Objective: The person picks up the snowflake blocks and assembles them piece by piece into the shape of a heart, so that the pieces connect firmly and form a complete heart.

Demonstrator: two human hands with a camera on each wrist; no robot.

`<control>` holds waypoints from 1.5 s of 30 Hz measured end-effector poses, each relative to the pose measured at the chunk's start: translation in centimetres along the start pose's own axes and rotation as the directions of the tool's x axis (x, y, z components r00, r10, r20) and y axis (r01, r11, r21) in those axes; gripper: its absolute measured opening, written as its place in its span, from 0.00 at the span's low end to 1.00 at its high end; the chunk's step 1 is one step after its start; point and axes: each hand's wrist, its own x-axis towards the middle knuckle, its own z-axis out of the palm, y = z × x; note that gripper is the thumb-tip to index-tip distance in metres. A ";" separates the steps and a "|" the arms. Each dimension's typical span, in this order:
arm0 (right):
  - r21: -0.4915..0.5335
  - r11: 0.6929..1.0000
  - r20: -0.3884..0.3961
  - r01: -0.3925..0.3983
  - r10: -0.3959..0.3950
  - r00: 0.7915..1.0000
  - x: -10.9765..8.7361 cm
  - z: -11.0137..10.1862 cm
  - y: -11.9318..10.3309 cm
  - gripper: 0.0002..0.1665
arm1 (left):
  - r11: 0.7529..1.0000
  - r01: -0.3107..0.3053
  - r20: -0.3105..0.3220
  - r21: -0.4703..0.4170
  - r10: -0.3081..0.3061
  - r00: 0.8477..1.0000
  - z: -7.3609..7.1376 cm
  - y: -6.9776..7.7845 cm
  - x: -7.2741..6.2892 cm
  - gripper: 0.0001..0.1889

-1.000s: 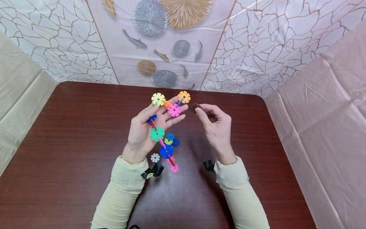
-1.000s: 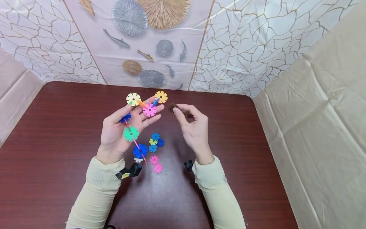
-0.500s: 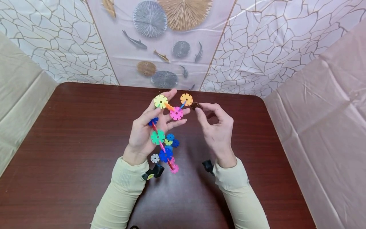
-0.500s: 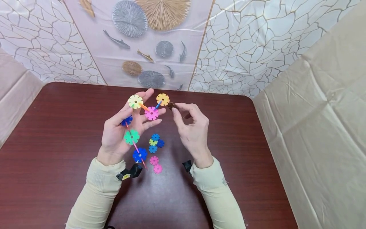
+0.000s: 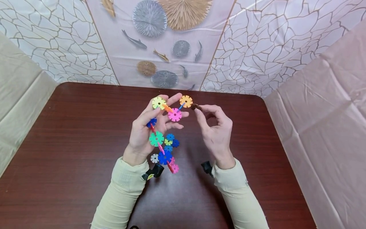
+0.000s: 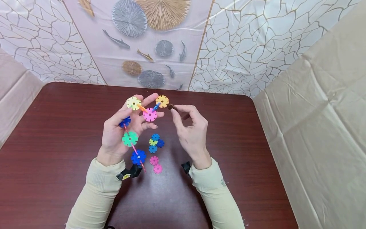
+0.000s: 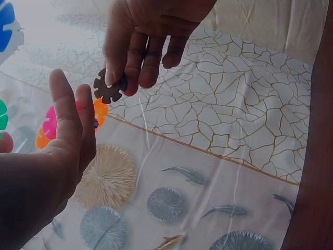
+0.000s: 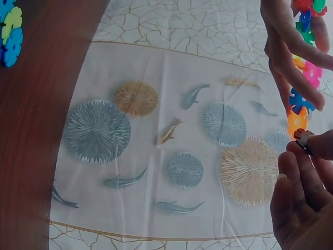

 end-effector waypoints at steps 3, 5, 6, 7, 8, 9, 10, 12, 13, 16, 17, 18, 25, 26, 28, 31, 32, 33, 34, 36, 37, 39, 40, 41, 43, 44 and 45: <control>-0.001 1.000 0.010 0.020 -0.020 1.000 0.2 0.1 -0.4 0.08 | 1.000 -0.009 -0.008 0.013 0.009 1.000 0.0 -0.1 -0.1 0.14; -0.005 0.999 0.015 0.034 -0.034 0.999 0.4 0.2 -1.4 0.08 | 1.000 -0.012 -0.012 0.022 0.013 1.000 0.0 -0.1 -0.1 0.14; -0.008 0.999 0.018 0.039 -0.039 0.999 0.5 0.2 -1.7 0.08 | 1.000 -0.016 -0.014 0.027 0.017 1.000 0.1 -0.2 -0.1 0.14; -0.012 0.999 0.021 0.044 -0.044 0.999 0.6 0.2 -2.0 0.08 | 0.999 -0.019 -0.017 0.029 0.020 1.000 0.1 -0.2 -0.1 0.14; -0.015 0.999 0.024 0.047 -0.046 0.999 0.7 0.2 -2.1 0.08 | 0.999 -0.022 -0.021 0.030 0.023 1.000 0.1 -0.2 -0.1 0.14; -0.017 0.999 0.028 0.047 -0.047 0.999 0.7 0.2 -2.2 0.08 | 0.999 -0.026 -0.023 0.031 0.026 0.999 0.1 -0.2 -0.1 0.14; -0.019 0.999 0.033 0.048 -0.048 0.998 0.7 0.2 -2.3 0.08 | 0.999 -0.026 -0.025 0.030 0.026 0.999 0.1 -0.2 -0.1 0.14; -0.021 0.998 0.039 0.050 -0.050 0.998 0.7 0.1 -2.2 0.08 | 0.999 -0.031 -0.025 0.021 0.031 0.999 0.1 -0.3 -0.1 0.14; -0.020 0.998 0.042 0.052 -0.051 0.998 0.6 0.2 -2.2 0.09 | 0.999 -0.032 -0.023 0.018 0.033 0.999 0.2 -0.3 -0.1 0.14; -0.014 0.998 0.033 0.058 -0.058 0.998 0.5 0.2 -2.0 0.09 | 0.999 -0.040 -0.014 0.003 0.040 0.999 0.2 -0.3 -0.2 0.14; -0.007 0.998 0.023 0.058 -0.058 0.998 0.5 0.2 -2.0 0.08 | 0.999 -0.047 -0.013 -0.002 0.047 0.999 0.3 -0.3 -0.1 0.14; 0.000 0.998 0.013 0.058 -0.058 0.998 0.5 0.2 -2.0 0.08 | 0.998 -0.055 -0.014 -0.006 0.055 0.998 0.3 -0.3 -0.1 0.14; 0.031 0.998 -0.018 0.047 -0.047 0.999 0.4 0.2 -2.0 0.07 | 0.997 -0.078 -0.013 -0.016 0.077 0.997 0.4 -0.2 0.0 0.13; 0.031 0.998 -0.017 0.047 -0.046 0.999 0.4 0.2 -2.0 0.07 | 0.997 -0.072 -0.008 -0.021 0.072 0.997 0.5 -0.2 0.0 0.13; 0.028 0.998 -0.018 0.048 -0.047 0.999 0.4 0.3 -2.0 0.07 | 0.997 -0.063 -0.002 -0.033 0.063 0.998 0.5 -0.3 0.0 0.13; 0.027 0.998 -0.020 0.051 -0.051 0.999 0.4 0.3 -2.0 0.08 | 0.997 -0.059 0.003 -0.043 0.059 0.998 0.6 -0.4 0.0 0.14; 0.027 0.998 -0.022 0.053 -0.053 0.998 0.4 0.3 -2.1 0.08 | 0.997 -0.059 0.003 -0.044 0.059 0.998 0.6 -0.4 0.0 0.14; 0.026 0.998 -0.027 0.055 -0.055 0.998 0.4 0.3 -2.1 0.08 | 0.997 -0.058 0.004 -0.042 0.059 0.998 0.6 -0.4 0.0 0.15; 0.026 0.998 -0.032 0.058 -0.057 0.998 0.4 0.3 -2.1 0.08 | 0.998 -0.057 0.004 -0.039 0.057 0.998 0.6 -0.4 0.0 0.15; 0.027 0.998 -0.039 0.059 -0.058 0.998 0.4 0.3 -2.1 0.08 | 0.998 -0.052 0.007 -0.031 0.053 0.999 0.6 -0.5 0.0 0.15; 0.027 0.998 -0.040 0.059 -0.058 0.998 0.4 0.3 -2.1 0.08 | 0.998 -0.050 0.008 -0.030 0.050 0.999 0.5 -0.5 0.0 0.15; 0.030 0.998 -0.039 0.057 -0.055 0.998 0.4 0.4 -2.1 0.07 | 0.998 -0.047 0.010 -0.029 0.047 0.999 0.5 -0.5 0.0 0.15; 0.030 0.998 -0.035 0.055 -0.054 0.998 0.4 0.4 -2.1 0.07 | 0.998 -0.047 0.009 -0.029 0.047 0.999 0.5 -0.5 0.1 0.15; 0.030 0.998 -0.031 0.055 -0.054 0.998 0.4 0.4 -2.1 0.07 | 0.998 -0.047 0.010 -0.029 0.048 0.999 0.5 -0.5 0.1 0.15; 0.027 0.998 -0.026 0.056 -0.055 0.998 0.4 0.4 -2.1 0.07 | 0.999 -0.048 0.009 -0.023 0.048 0.999 0.5 -0.5 0.1 0.14; 0.026 0.998 -0.026 0.057 -0.057 0.998 0.5 0.4 -2.1 0.07 | 0.999 -0.049 0.010 -0.017 0.049 0.999 0.5 -0.5 0.1 0.14; 0.025 0.998 -0.026 0.060 -0.059 0.998 0.5 0.4 -2.1 0.07 | 0.999 -0.049 0.010 -0.009 0.049 0.999 0.5 -0.6 0.1 0.14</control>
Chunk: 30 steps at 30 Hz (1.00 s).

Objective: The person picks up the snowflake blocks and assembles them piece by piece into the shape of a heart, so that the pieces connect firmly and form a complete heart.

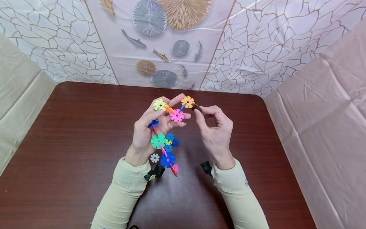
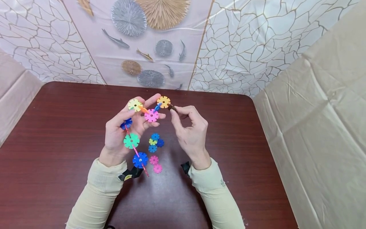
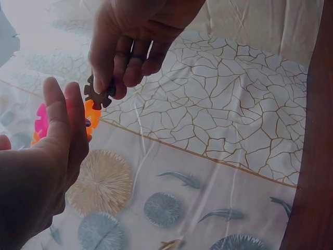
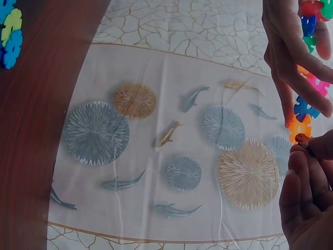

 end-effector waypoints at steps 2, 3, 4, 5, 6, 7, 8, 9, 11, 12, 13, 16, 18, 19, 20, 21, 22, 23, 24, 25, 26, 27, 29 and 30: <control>0.000 1.000 -0.001 0.004 -0.004 1.000 0.0 0.0 0.0 0.07 | 1.000 -0.001 0.004 0.020 0.001 1.000 0.0 0.0 0.0 0.13; -0.001 1.000 -0.002 0.006 -0.006 1.000 0.0 0.1 0.0 0.07 | 0.999 -0.002 0.008 0.033 0.002 1.000 -0.1 -0.1 0.0 0.13; -0.002 1.000 -0.003 0.007 -0.007 1.000 0.0 0.1 0.0 0.07 | 0.999 -0.005 0.012 0.046 0.004 1.000 0.0 -0.1 0.0 0.14; -0.003 1.000 -0.003 0.007 -0.007 1.000 0.0 0.1 0.0 0.07 | 0.998 -0.009 0.016 0.060 0.009 1.000 0.0 -0.1 0.0 0.14; -0.006 1.000 -0.003 0.006 -0.006 1.000 0.0 0.2 0.0 0.07 | 0.997 -0.014 0.020 0.076 0.012 1.000 0.0 -0.1 0.0 0.15; -0.010 1.000 -0.001 0.007 -0.007 1.000 0.1 0.2 0.0 0.07 | 0.995 -0.019 0.023 0.097 0.017 1.000 0.0 -0.1 0.0 0.16; -0.013 1.000 0.001 0.008 -0.008 1.000 0.1 0.2 -0.1 0.07 | 0.993 -0.023 0.026 0.116 0.020 0.999 0.0 -0.1 -0.1 0.16; -0.016 1.000 0.003 0.007 -0.007 1.000 0.1 0.3 -0.1 0.07 | 0.991 -0.027 0.029 0.134 0.023 0.999 0.0 -0.1 -0.1 0.17; -0.015 1.000 0.008 0.004 -0.004 1.000 0.1 0.3 -0.1 0.07 | 0.985 -0.031 0.031 0.172 0.026 0.999 0.1 -0.1 -0.2 0.19; -0.015 1.000 0.011 0.004 -0.004 1.000 0.1 0.3 -0.1 0.07 | 0.982 -0.030 0.034 0.186 0.024 0.999 0.0 -0.1 -0.2 0.19; -0.013 1.000 0.013 0.003 -0.003 1.000 0.1 0.2 -0.1 0.07 | 0.981 -0.027 0.036 0.195 0.020 0.999 0.1 -0.1 -0.3 0.19; 0.003 1.000 0.012 -0.003 0.003 1.000 0.0 0.1 -0.1 0.08 | 0.980 -0.017 0.044 0.197 0.008 0.999 0.0 0.0 -0.3 0.20; 0.012 1.000 0.010 -0.005 0.005 1.000 -0.1 0.1 0.0 0.08 | 0.986 0.000 0.053 0.170 -0.010 0.999 -0.2 0.2 -0.2 0.20; 0.014 1.000 0.007 -0.006 0.006 1.000 -0.1 0.0 0.1 0.09 | 0.988 0.011 0.057 0.156 -0.020 0.998 -0.3 0.2 -0.2 0.20; 0.015 1.000 0.002 -0.008 0.008 1.000 -0.1 0.0 0.1 0.09 | 0.990 0.020 0.062 0.143 -0.029 0.998 -0.4 0.3 -0.2 0.20; 0.017 1.000 -0.004 -0.011 0.011 1.000 -0.1 0.0 0.1 0.09 | 0.991 0.033 0.068 0.128 -0.042 0.997 -0.5 0.5 -0.2 0.21; 0.016 1.000 -0.012 -0.012 0.012 1.000 -0.1 0.0 0.2 0.09 | 0.993 0.046 0.073 0.111 -0.054 0.996 -0.6 0.6 -0.2 0.21; 0.015 1.000 -0.022 -0.016 0.016 1.000 -0.1 0.0 0.2 0.09 | 0.993 0.059 0.075 0.101 -0.067 0.995 -0.7 0.7 -0.2 0.21; 0.014 1.000 -0.034 -0.020 0.020 0.999 -0.1 0.0 0.3 0.09 | 0.993 0.071 0.078 0.095 -0.079 0.994 -0.8 0.7 -0.2 0.21; 0.013 1.000 -0.048 -0.024 0.025 0.999 -0.1 0.0 0.3 0.08 | 0.992 0.081 0.079 0.095 -0.089 0.993 -0.8 0.8 -0.2 0.22; 0.015 0.999 -0.062 -0.028 0.029 0.998 -0.1 0.0 0.3 0.08 | 0.991 0.091 0.080 0.094 -0.099 0.992 -0.9 0.9 -0.2 0.22; 0.018 0.999 -0.076 -0.031 0.032 0.997 -0.1 -0.1 0.4 0.08 | 0.990 0.103 0.079 0.095 -0.110 0.991 -0.9 0.9 -0.2 0.22; 0.025 0.999 -0.104 -0.035 0.037 0.994 -0.1 0.0 0.4 0.07 | 0.988 0.124 0.071 0.097 -0.131 0.989 -1.1 1.0 -0.2 0.23; 0.027 0.999 -0.114 -0.035 0.038 0.993 0.0 0.0 0.4 0.07 | 0.986 0.134 0.067 0.100 -0.141 0.988 -1.2 1.0 -0.2 0.23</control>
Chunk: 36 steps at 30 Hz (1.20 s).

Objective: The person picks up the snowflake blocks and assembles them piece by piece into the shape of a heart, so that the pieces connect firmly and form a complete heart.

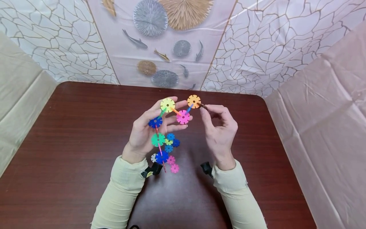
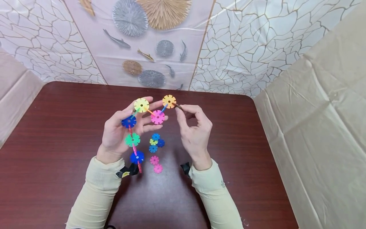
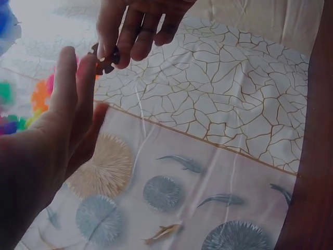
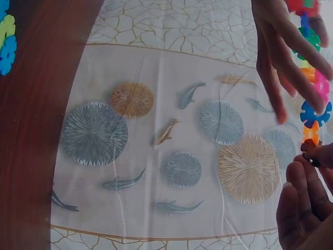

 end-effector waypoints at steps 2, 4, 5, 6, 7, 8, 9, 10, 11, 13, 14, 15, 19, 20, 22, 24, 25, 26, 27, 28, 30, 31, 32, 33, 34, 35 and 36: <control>0.009 1.000 -0.013 -0.004 0.004 1.000 0.1 0.0 0.0 0.07 | 1.000 0.022 -0.001 -0.001 -0.022 1.000 -0.2 0.0 0.0 0.24; 0.016 1.000 -0.011 -0.009 0.009 1.000 0.1 0.0 -0.1 0.07 | 0.999 0.041 0.008 0.011 -0.041 0.999 -0.4 0.1 -0.1 0.25; 0.020 1.000 -0.006 -0.015 0.015 1.000 0.1 0.0 -0.1 0.07 | 0.999 0.049 0.013 0.022 -0.049 0.999 -0.5 0.1 -0.1 0.25; 0.023 0.999 0.001 -0.022 0.022 1.000 0.1 0.0 -0.1 0.07 | 0.998 0.061 0.022 0.032 -0.062 0.998 -0.7 0.2 -0.1 0.25; 0.024 0.999 0.014 -0.026 0.026 1.000 0.1 0.0 -0.1 0.07 | 0.996 0.073 0.029 0.043 -0.074 0.997 -0.8 0.2 -0.2 0.25; 0.023 0.999 0.030 -0.032 0.031 0.999 0.1 0.0 -0.2 0.07 | 0.995 0.085 0.038 0.058 -0.087 0.996 -0.9 0.3 -0.2 0.25; 0.023 0.999 0.048 -0.037 0.035 0.998 0.1 -0.1 -0.2 0.07 | 0.993 0.096 0.042 0.071 -0.099 0.994 -1.1 0.4 -0.3 0.25; 0.021 0.999 0.066 -0.041 0.039 0.997 0.0 -0.1 -0.2 0.08 | 0.991 0.108 0.038 0.084 -0.111 0.993 -1.2 0.4 -0.3 0.25; 0.021 0.999 0.084 -0.046 0.044 0.995 0.1 -0.1 -0.2 0.08 | 0.988 0.124 0.026 0.093 -0.127 0.992 -1.2 0.5 -0.4 0.25; 0.014 0.999 0.129 -0.047 0.044 0.991 0.0 -0.2 -0.3 0.08 | 0.981 0.160 -0.013 0.114 -0.160 0.987 -1.2 0.5 -0.5 0.24; 0.017 0.999 0.148 -0.051 0.048 0.988 0.0 -0.1 -0.4 0.09 | 0.975 0.179 -0.042 0.130 -0.175 0.984 -1.1 0.5 -0.5 0.23; 0.020 0.998 0.169 -0.052 0.048 0.984 0.0 -0.1 -0.5 0.09 | 0.969 0.200 -0.080 0.148 -0.190 0.979 -1.0 0.4 -0.5 0.22; 0.030 0.998 0.251 -0.061 0.052 0.967 -0.1 0.1 -0.8 0.11 | 0.926 0.272 -0.220 0.260 -0.218 0.951 -0.6 0.2 -0.4 0.20; 0.031 0.998 0.272 -0.063 0.053 0.961 -0.1 0.2 -0.8 0.11 | 0.916 0.285 -0.242 0.281 -0.220 0.945 -0.6 0.1 -0.3 0.19; 0.023 0.997 0.311 -0.070 0.059 0.949 -0.2 0.2 -0.8 0.12 | 0.904 0.304 -0.275 0.299 -0.224 0.935 -0.6 0.0 -0.2 0.18; 0.004 0.996 0.349 -0.085 0.078 0.934 -0.3 0.0 0.0 0.14 | 0.908 0.312 -0.291 0.280 -0.230 0.929 -0.7 0.0 -0.1 0.17; -0.011 0.995 0.367 -0.102 0.099 0.925 -0.4 -0.1 0.5 0.16 | 0.911 0.312 -0.302 0.268 -0.228 0.926 -0.8 0.1 -0.1 0.16; -0.026 0.991 0.385 -0.129 0.129 0.914 -0.4 -0.3 1.1 0.17 | 0.918 0.304 -0.304 0.253 -0.223 0.926 -1.0 0.2 -0.1 0.15; -0.048 0.985 0.404 -0.164 0.169 0.899 -0.5 -0.4 1.9 0.18 | 0.926 0.294 -0.313 0.238 -0.214 0.925 -1.1 0.3 -0.1 0.15; -0.082 0.976 0.428 -0.201 0.217 0.877 -0.7 -0.6 2.7 0.18 | 0.932 0.283 -0.328 0.224 -0.202 0.923 -1.2 0.4 -0.2 0.13; -0.188 0.945 0.490 -0.266 0.325 0.809 -1.2 -0.7 4.4 0.18 | 0.945 0.258 -0.333 0.199 -0.183 0.925 -1.3 0.7 -0.3 0.12; -0.260 0.922 0.529 -0.286 0.384 0.757 -1.5 -0.6 5.2 0.18 | 0.951 0.246 -0.340 0.186 -0.173 0.925 -1.4 0.8 -0.4 0.11; -0.334 0.898 0.573 -0.287 0.435 0.694 -2.0 -0.5 6.0 0.17 | 0.956 0.234 -0.353 0.176 -0.161 0.922 -1.5 1.0 -0.5 0.10; -0.411 0.871 0.612 -0.270 0.483 0.626 -2.5 -0.3 6.8 0.17 | 0.960 0.227 -0.363 0.165 -0.155 0.919 -1.5 1.1 -0.5 0.10; -0.481 0.843 0.645 -0.242 0.527 0.553 -3.0 -0.1 7.5 0.17 | 0.962 0.222 -0.367 0.158 -0.152 0.918 -1.5 1.1 -0.6 0.10; -0.536 0.818 0.671 -0.208 0.563 0.483 -3.6 0.1 8.1 0.17 | 0.964 0.219 -0.363 0.152 -0.151 0.920 -1.5 1.1 -0.6 0.10; -0.582 0.794 0.685 -0.176 0.595 0.422 -4.2 0.5 8.7 0.17 | 0.965 0.217 -0.357 0.150 -0.152 0.922 -1.5 1.2 -0.6 0.11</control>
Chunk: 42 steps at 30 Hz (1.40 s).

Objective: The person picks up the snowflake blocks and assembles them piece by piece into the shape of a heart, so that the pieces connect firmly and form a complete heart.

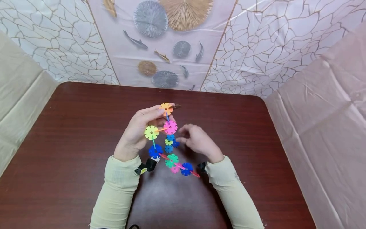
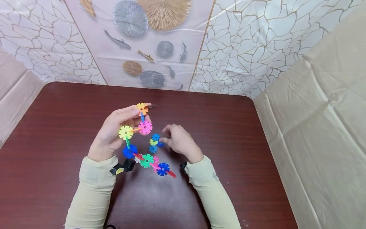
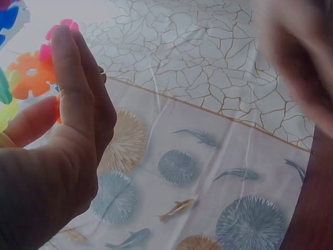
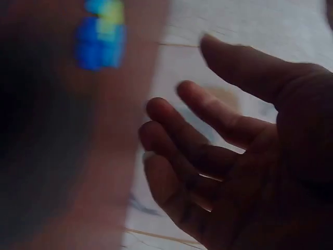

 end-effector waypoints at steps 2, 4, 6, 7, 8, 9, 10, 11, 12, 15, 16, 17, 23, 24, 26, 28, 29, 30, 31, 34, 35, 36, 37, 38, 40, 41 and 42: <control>-0.083 0.995 0.086 -0.046 0.053 0.995 0.5 1.4 0.6 0.18 | 1.000 0.002 0.016 -0.007 -0.002 1.000 0.1 0.0 0.0 0.14; -0.140 0.987 0.121 -0.078 0.095 0.988 0.9 2.5 0.9 0.20 | 1.000 0.003 0.046 -0.013 -0.002 0.999 0.2 -0.1 0.0 0.17; -0.185 0.978 0.121 -0.095 0.119 0.986 1.1 3.3 1.1 0.20 | 1.000 -0.002 0.063 -0.013 0.003 0.998 0.2 -0.1 0.0 0.19; -0.201 0.975 0.116 -0.099 0.124 0.985 1.1 3.6 1.2 0.19 | 1.000 -0.004 0.065 -0.011 0.005 0.998 0.2 -0.1 0.0 0.19; -0.212 0.972 0.109 -0.101 0.126 0.986 1.2 3.8 1.2 0.18 | 1.000 -0.006 0.067 -0.007 0.006 0.998 0.2 -0.1 0.0 0.19; -0.216 0.971 0.103 -0.102 0.126 0.987 1.2 3.9 1.3 0.16 | 1.000 -0.007 0.066 -0.001 0.007 0.998 0.2 -0.1 0.0 0.19; -0.214 0.971 0.096 -0.105 0.128 0.987 1.3 4.0 1.4 0.16 | 1.000 -0.007 0.065 0.008 0.006 0.998 0.2 0.0 0.0 0.19; -0.208 0.972 0.088 -0.112 0.133 0.987 1.3 4.1 1.4 0.15 | 1.000 -0.007 0.064 0.014 0.006 0.998 0.2 0.0 0.0 0.19; -0.197 0.974 0.082 -0.113 0.131 0.988 1.3 4.1 1.5 0.16 | 1.000 -0.005 0.064 0.019 0.004 0.998 0.2 0.0 0.0 0.19; -0.161 0.980 0.081 -0.116 0.131 0.988 1.5 3.9 1.7 0.18 | 1.000 0.001 0.064 0.029 -0.002 0.998 0.2 0.1 0.1 0.19; -0.148 0.982 0.085 -0.120 0.133 0.987 1.6 3.9 1.7 0.19 | 0.999 0.002 0.065 0.032 -0.004 0.998 0.3 0.1 0.1 0.19; -0.136 0.983 0.090 -0.122 0.135 0.987 1.6 3.8 1.8 0.20 | 0.999 0.005 0.066 0.032 -0.007 0.998 0.3 0.1 0.1 0.19; -0.054 0.988 0.114 -0.147 0.152 0.982 1.7 3.3 2.2 0.16 | 0.999 0.005 0.066 0.050 -0.008 0.998 0.2 0.0 0.1 0.19; -0.019 0.989 0.099 -0.144 0.145 0.984 1.6 3.0 2.2 0.15 | 0.999 0.003 0.066 0.051 -0.007 0.998 0.2 0.1 0.0 0.19; 0.089 0.989 0.045 -0.120 0.116 0.992 1.3 2.0 2.1 0.14 | 0.999 0.003 0.068 0.046 -0.006 0.998 0.2 0.1 0.0 0.19; 0.254 0.965 -0.048 -0.062 0.077 0.996 0.9 0.4 1.5 0.12 | 0.999 0.005 0.069 0.039 -0.008 0.998 0.1 0.2 -0.1 0.19; 0.346 0.938 -0.107 -0.012 0.053 0.993 0.7 -0.5 1.1 0.12 | 0.999 0.008 0.071 0.034 -0.010 0.997 0.1 0.2 -0.1 0.19; 0.429 0.902 -0.169 0.046 0.030 0.985 0.3 -1.5 0.5 0.13 | 1.000 0.009 0.073 0.030 -0.012 0.997 0.1 0.2 -0.1 0.19; 0.500 0.859 -0.227 0.112 0.005 0.974 -0.1 -2.5 -0.1 0.13 | 1.000 0.011 0.076 0.025 -0.013 0.997 0.1 0.3 -0.1 0.19; 0.618 0.732 -0.370 0.287 -0.051 0.927 -1.5 -5.0 -2.2 0.13 | 1.000 0.015 0.086 0.004 -0.016 0.996 0.0 0.3 0.0 0.19; 0.617 0.715 -0.405 0.327 -0.067 0.912 -2.0 -5.6 -2.8 0.13 | 1.000 0.016 0.091 -0.002 -0.016 0.996 0.0 0.3 0.0 0.19; 0.620 0.700 -0.429 0.354 -0.076 0.900 -2.4 -6.0 -3.3 0.13 | 1.000 0.016 0.094 -0.007 -0.016 0.995 0.1 0.3 0.0 0.19; 0.622 0.689 -0.445 0.372 -0.079 0.892 -2.7 -6.2 -3.8 0.13 | 1.000 0.017 0.095 -0.013 -0.016 0.995 0.1 0.3 0.0 0.19; 0.622 0.684 -0.458 0.380 -0.076 0.886 -3.0 -6.4 -4.3 0.13 | 1.000 0.018 0.093 -0.017 -0.017 0.996 0.1 0.3 0.0 0.19; 0.627 0.676 -0.471 0.386 -0.065 0.880 -3.4 -6.5 -4.9 0.13 | 1.000 0.022 0.083 -0.015 -0.021 0.996 0.1 0.2 0.0 0.18; 0.629 0.675 -0.476 0.386 -0.059 0.878 -3.5 -6.5 -5.1 0.13 | 1.000 0.023 0.075 -0.010 -0.022 0.997 0.2 0.2 0.0 0.18; 0.632 0.673 -0.478 0.385 -0.052 0.877 -3.6 -6.4 -5.2 0.13 | 1.000 0.024 0.065 -0.001 -0.023 0.998 0.2 0.1 0.0 0.18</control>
